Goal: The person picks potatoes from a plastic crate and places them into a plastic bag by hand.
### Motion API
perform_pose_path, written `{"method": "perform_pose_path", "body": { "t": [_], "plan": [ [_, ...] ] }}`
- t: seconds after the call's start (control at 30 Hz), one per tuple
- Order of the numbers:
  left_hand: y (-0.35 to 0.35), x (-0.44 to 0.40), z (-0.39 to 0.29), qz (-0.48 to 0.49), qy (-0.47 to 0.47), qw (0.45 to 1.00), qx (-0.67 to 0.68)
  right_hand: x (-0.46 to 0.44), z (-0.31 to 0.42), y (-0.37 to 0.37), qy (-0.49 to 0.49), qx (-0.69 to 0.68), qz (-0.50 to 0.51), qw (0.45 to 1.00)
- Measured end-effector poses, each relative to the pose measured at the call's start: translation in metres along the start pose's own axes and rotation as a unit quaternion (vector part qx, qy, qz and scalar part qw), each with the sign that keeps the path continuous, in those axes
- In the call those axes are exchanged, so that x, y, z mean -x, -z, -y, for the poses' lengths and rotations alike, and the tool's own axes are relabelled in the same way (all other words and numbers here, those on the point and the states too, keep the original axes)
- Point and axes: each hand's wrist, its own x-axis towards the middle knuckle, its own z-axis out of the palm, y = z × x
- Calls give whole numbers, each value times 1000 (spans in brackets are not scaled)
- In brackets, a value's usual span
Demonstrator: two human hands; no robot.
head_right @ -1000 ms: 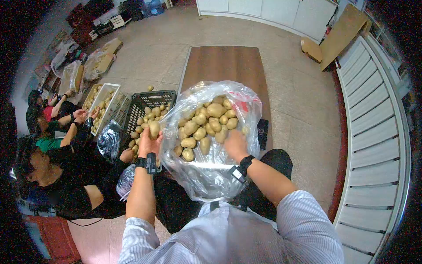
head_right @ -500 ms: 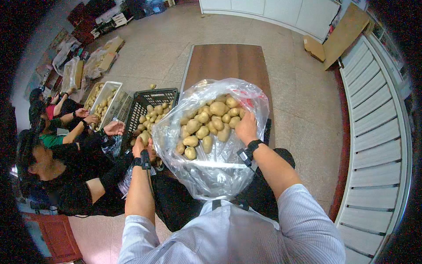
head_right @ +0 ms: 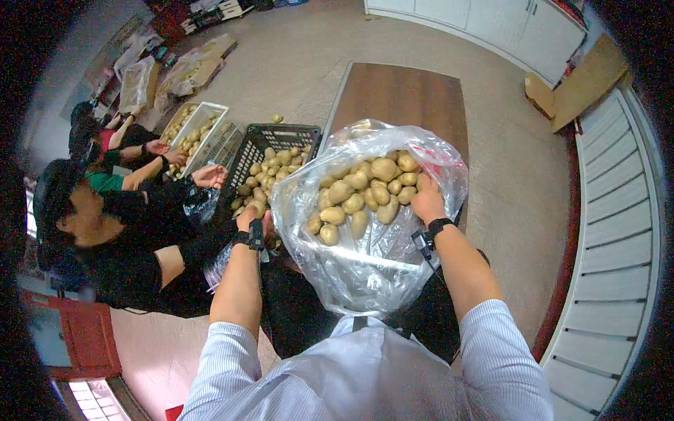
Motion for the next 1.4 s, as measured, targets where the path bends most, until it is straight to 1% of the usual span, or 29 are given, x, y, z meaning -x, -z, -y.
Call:
{"method": "perform_pose_path", "body": {
  "t": [0.1, 0.13, 0.17, 0.23, 0.27, 0.3, 0.33, 0.4, 0.43, 0.47, 0.5, 0.57, 0.6, 0.63, 0.7, 0.8, 0.83, 0.87, 0.9, 0.93, 1.03, 1.07, 1.1, 1.17, 1.2, 1.27, 1.3, 1.37, 1.4],
  "plan": [
    [21, 10, -16, 18, 12, 998, -58, 7, 2, 1, 18, 37, -14, 999],
    [-1, 4, -1, -16, -8, 999, -39, 5, 1, 1, -4, 51, 11, 999],
    [-26, -4, 17, -51, -28, 998, -21, 5, -2, 1, 7, 51, 20, 998],
    [-11, -3, 14, 2, -30, 999, -46, 7, -6, 0, 24, 76, -11, 997],
    [-2, 0, 4, -3, 1, 999, -48, 8, -7, 1, 36, 72, 1, 997],
    [4, 1, -5, -9, 31, 998, -52, 7, -8, 2, 25, 82, 0, 996],
    [-3, -5, -4, -8, 35, 997, -69, 8, -4, 0, 13, 90, -4, 996],
    [2, -5, -3, -9, 39, 995, -87, 14, 6, -2, 28, 72, 13, 997],
    [4, -4, -5, 6, 16, 995, -102, 15, 6, 2, 33, 62, 20, 997],
    [7, -5, -13, 20, -10, 993, -115, 12, -3, -8, 64, 95, -15, 993],
    [-9, -11, -10, 19, -15, 994, -111, 11, -3, -8, 61, 98, -20, 993],
    [-35, -21, 0, -14, 20, 992, -124, 14, -3, -10, 23, 61, 18, 998],
    [-34, -23, 1, -2, 26, 992, -122, 19, 2, -5, 27, 62, 18, 998],
    [-33, -22, 2, -25, 6, 996, -90, 23, 3, -4, 16, 66, 15, 998],
    [-91, -38, 46, 1, -33, 999, -21, 29, -2, -7, 54, 89, -9, 995],
    [-26, -20, 5, -54, -83, 989, -107, 36, -2, -10, 11, 97, 9, 995],
    [-16, -20, 0, -64, -80, 992, -78, 41, 1, -10, 3, 100, 4, 995],
    [-41, -29, 8, -54, 91, 920, 376, 46, 5, -10, 3, 111, -6, 994],
    [-47, -31, 1, -26, 246, 628, 738, 49, 5, -10, 4, 121, -15, 992],
    [-50, -33, -1, -21, 245, 627, 739, 47, 0, -18, -11, 127, -21, 992],
    [27, -12, -51, -40, 295, 674, 676, 56, 3, -20, -14, 123, -23, 992],
    [30, -10, -61, -98, 312, 655, 681, 57, -3, -27, -10, 113, -30, 993],
    [39, -7, -68, -97, 312, 655, 681, 59, -2, -27, -11, 113, -30, 993],
    [51, -3, -74, -98, 257, 763, 586, 64, 4, -27, -8, 119, -16, 993],
    [48, -4, -73, -100, 259, 762, 585, 67, 7, -24, -6, 119, -14, 993],
    [44, -5, -70, -95, 220, 774, 586, 74, 17, -17, 38, 89, 27, 995],
    [51, -1, -83, -127, 204, 780, 578, 73, 18, -20, 42, 87, 32, 995],
    [72, 9, -105, -90, 245, 748, 610, 72, 17, -22, 47, 54, 9, 997],
    [78, 12, -113, -92, 245, 748, 610, 71, 22, -21, 49, 53, 9, 997]
  ]
}}
